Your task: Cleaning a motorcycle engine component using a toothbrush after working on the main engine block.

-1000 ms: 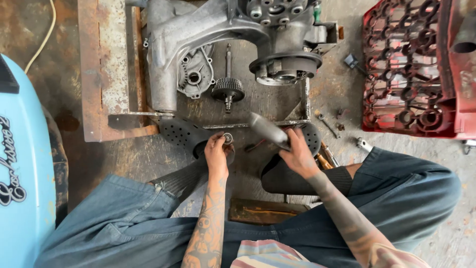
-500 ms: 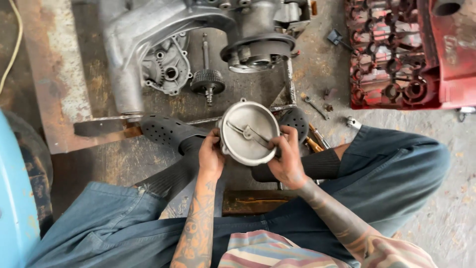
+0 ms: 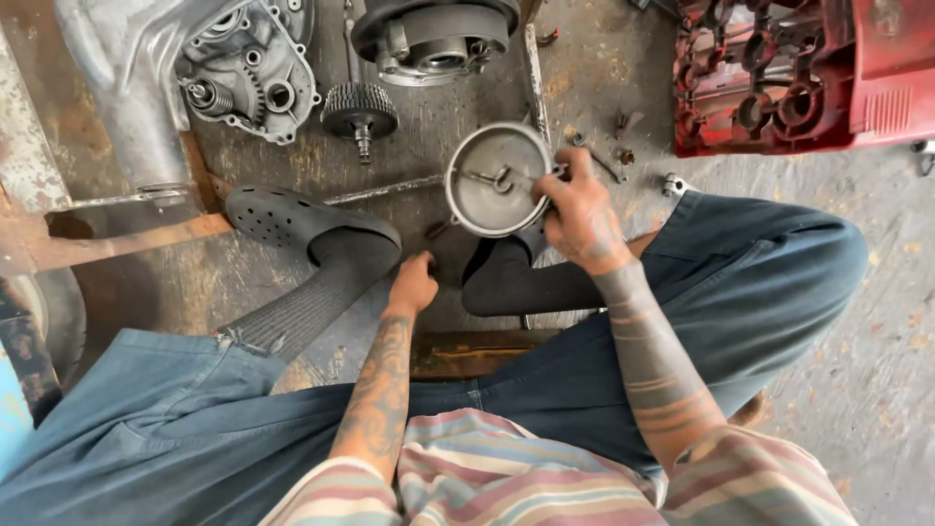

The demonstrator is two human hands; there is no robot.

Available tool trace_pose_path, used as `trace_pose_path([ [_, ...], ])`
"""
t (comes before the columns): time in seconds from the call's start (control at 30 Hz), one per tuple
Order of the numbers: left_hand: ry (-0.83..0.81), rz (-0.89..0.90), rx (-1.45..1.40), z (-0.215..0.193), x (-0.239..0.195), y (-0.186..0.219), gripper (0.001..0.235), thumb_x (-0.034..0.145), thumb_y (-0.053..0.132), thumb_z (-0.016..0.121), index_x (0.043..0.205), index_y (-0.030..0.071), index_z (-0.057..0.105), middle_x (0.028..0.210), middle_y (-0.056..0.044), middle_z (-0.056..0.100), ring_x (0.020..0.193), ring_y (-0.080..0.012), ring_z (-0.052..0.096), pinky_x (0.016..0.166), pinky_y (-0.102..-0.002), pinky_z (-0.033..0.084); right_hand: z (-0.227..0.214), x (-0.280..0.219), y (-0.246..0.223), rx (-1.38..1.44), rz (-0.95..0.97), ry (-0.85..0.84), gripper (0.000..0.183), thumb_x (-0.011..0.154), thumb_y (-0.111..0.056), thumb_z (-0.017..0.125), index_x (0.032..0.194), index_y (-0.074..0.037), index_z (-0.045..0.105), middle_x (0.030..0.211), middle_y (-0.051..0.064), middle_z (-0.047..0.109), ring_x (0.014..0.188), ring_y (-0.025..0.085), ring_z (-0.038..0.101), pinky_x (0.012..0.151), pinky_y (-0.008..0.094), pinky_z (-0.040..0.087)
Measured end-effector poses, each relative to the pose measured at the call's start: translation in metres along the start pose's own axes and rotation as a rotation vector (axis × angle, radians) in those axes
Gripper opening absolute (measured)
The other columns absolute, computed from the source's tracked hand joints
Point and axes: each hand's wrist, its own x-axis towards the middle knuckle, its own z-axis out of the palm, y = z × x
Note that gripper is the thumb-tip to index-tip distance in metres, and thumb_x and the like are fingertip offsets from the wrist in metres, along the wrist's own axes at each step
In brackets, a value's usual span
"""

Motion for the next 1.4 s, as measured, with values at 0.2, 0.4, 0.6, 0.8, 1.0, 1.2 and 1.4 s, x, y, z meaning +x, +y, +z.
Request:
trace_pose_path([
  [0.2,0.067,-0.153,-0.096,-0.026,-0.024,0.037,0.057,0.093,0.047,0.068,0.14,0.018,0.057,0.149,-0.023,0.046,0.139,-0.0417,0.047,0.115,-0.053,0.042,0.023,-0.01,-0.007,0.155,-0.022,-0.024,0.036,0.072,0.005,0.064,0.098,-0.021,0.062,0.131,0.014,0.047,0.091,0.052,0.07,0.08,0.059,0.061],
  [0.4,-0.014,0.023,-1.874,-0.148,-0.127,0.178,0.075,0.09,0.072,0.044,0.14,0.016,0.048,0.147,-0.016,0.052,0.135,-0.0414,0.054,0.108,-0.066,0.045,0.03,-0.014,-0.044,0.333,-0.022,-0.009,0.039,0.074,0.008,0.066,0.102,-0.016,0.055,0.128,0.017,0.04,0.09,0.057,0.064,0.078,0.061,0.058],
  [0.6,0.339,0.108,-1.583,-0.105,-0.126,0.125,0.072,0.082,-0.003,0.069,0.146,0.013,0.042,0.139,-0.012,0.059,0.118,-0.0292,0.065,0.095,-0.051,0.06,0.029,-0.031,-0.075,0.388,-0.164,-0.214,0.054,0.082,-0.011,0.069,0.133,-0.018,0.05,0.135,0.022,0.036,0.103,0.053,0.063,0.088,0.058,0.057],
  [0.8,0.573,0.089,-1.327,-0.164,-0.155,0.072,0.07,0.076,-0.003,0.065,0.141,0.006,0.042,0.129,-0.012,0.052,0.11,-0.0205,0.059,0.088,-0.039,0.059,0.078,-0.006,-0.041,0.155,-0.333,0.049,0.058,0.082,-0.001,0.067,0.138,0.006,0.055,0.117,0.036,0.062,0.105,0.056,0.065,0.086,0.063,0.055],
  [1.0,0.75,0.094,-1.309,-0.217,-0.193,0.05,0.067,0.07,-0.006,0.066,0.134,0.006,0.052,0.122,-0.007,0.055,0.11,-0.0154,0.055,0.095,-0.036,0.052,0.185,0.029,0.033,-0.546,-0.175,-0.572,0.037,0.094,-0.021,0.058,0.13,-0.02,0.064,0.113,0.013,0.069,0.097,0.033,0.072,0.082,0.047,0.051],
  [1.2,0.873,0.067,-1.63,-0.212,-0.188,0.045,0.063,0.062,-0.006,0.07,0.124,0.004,0.062,0.109,-0.01,0.062,0.101,-0.017,0.06,0.092,-0.036,0.051,0.244,0.029,0.057,-0.756,-0.069,-0.523,0.03,0.098,-0.021,0.051,0.123,-0.018,0.067,0.101,0.014,0.073,0.088,0.036,0.074,0.071,0.046,0.05],
  [1.4,0.579,0.355,-1.797,-0.231,-0.205,0.054,0.063,0.068,-0.007,0.062,0.13,0.001,0.062,0.119,-0.018,0.07,0.107,-0.0265,0.067,0.092,-0.042,0.053,0.257,0.037,0.063,-0.952,-0.127,-0.753,0.034,0.1,-0.027,0.044,0.115,-0.022,0.074,0.115,0.009,0.072,0.105,0.03,0.065,0.081,0.044,0.045],
])
